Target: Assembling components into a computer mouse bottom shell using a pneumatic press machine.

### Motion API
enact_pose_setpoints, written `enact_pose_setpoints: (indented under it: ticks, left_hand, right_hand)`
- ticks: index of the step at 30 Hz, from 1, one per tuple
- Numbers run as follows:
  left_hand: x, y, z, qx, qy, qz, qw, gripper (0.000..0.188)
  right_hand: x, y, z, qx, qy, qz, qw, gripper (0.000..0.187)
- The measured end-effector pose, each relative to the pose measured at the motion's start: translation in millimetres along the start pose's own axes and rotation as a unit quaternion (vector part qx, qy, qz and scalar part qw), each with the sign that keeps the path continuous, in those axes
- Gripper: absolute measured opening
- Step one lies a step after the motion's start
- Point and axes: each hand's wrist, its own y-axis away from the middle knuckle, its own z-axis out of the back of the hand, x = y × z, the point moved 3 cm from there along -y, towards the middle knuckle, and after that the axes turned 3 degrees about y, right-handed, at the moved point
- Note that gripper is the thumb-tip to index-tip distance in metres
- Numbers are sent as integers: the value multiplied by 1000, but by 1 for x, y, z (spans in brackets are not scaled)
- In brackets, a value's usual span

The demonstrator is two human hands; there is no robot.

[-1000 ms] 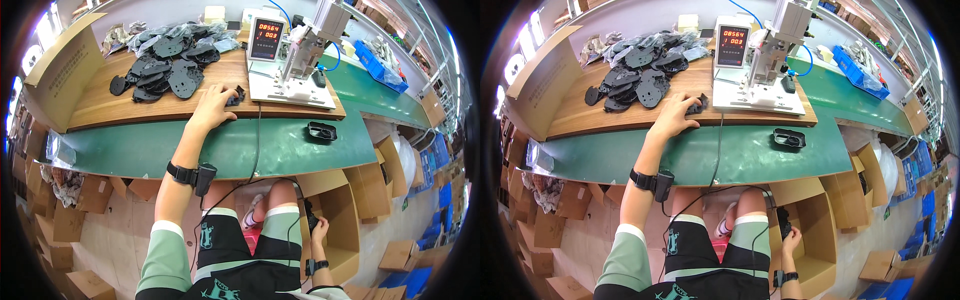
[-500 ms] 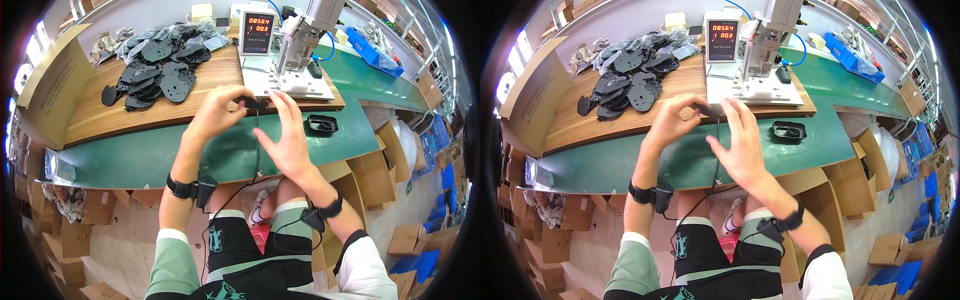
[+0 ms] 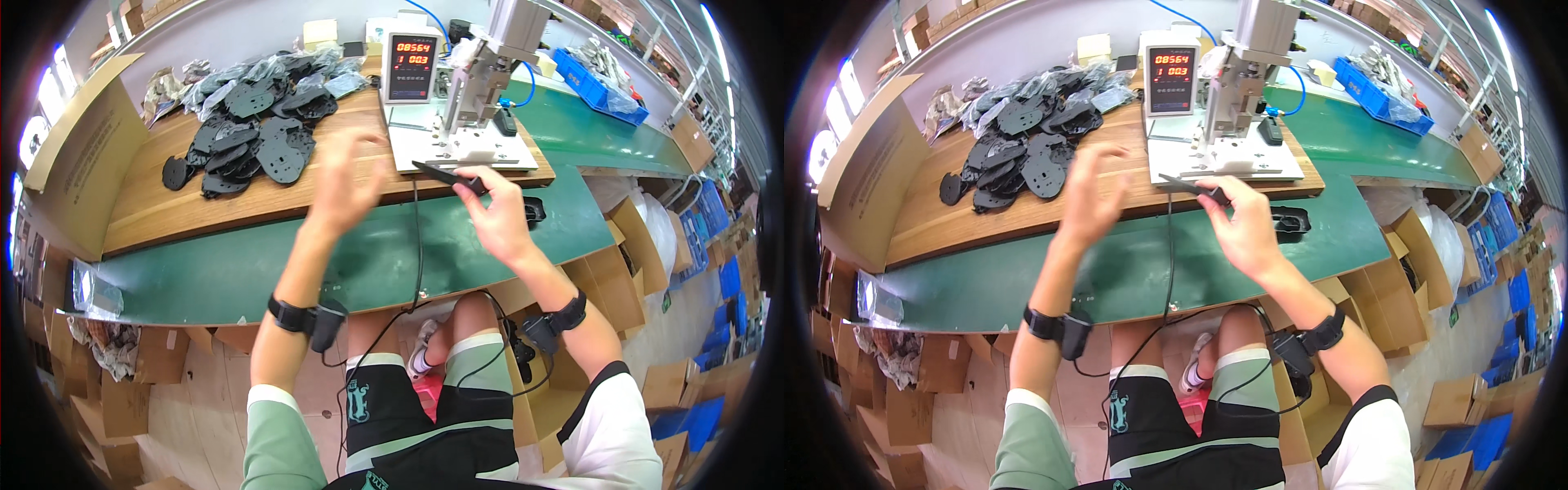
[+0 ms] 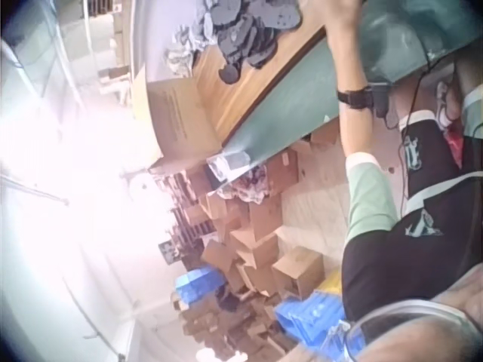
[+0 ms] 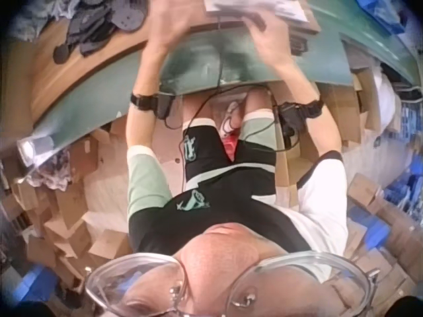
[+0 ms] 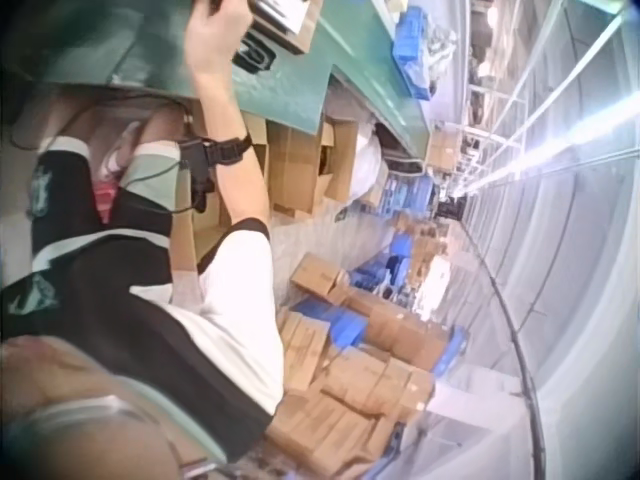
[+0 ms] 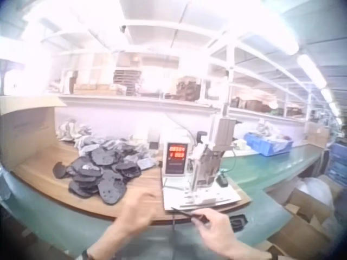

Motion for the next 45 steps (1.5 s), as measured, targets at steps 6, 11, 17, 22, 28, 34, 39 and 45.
enact_pose_setpoints:
  ticks: [6, 11, 17, 22, 28, 34, 39, 45]
  left_hand:
    - [103, -1, 72, -42, -438, 157, 884, 68]
    - [163, 36, 85, 33, -455, 240, 857, 69]
    - [122, 25, 88, 23, -392, 226, 891, 60]
    - [99, 9, 91, -87, -244, 175, 950, 48]
    - [59, -6, 80, -190, -148, 52, 969, 43]
    - [53, 6, 33, -51, -71, 24, 996, 26]
    - [53, 9, 9, 27, -72, -30, 997, 26]
    - [56, 15, 5, 109, 6, 74, 991, 40]
  right_hand:
    - [-33, -30, 55, -67, 123, 84, 986, 34]
    - [-72, -46, 42, -47, 201, 133, 969, 37]
    - [-86, -43, 28, -16, 218, 146, 965, 40]
    - [-77, -52, 34, 23, 230, 126, 965, 41]
    - [-81, -49, 35, 38, 241, 156, 957, 39]
    - [-76, -52, 22, 15, 282, 180, 942, 35]
    - [-66, -48, 21, 3, 319, 159, 934, 27]
    - [-71, -45, 15, -17, 314, 151, 937, 24]
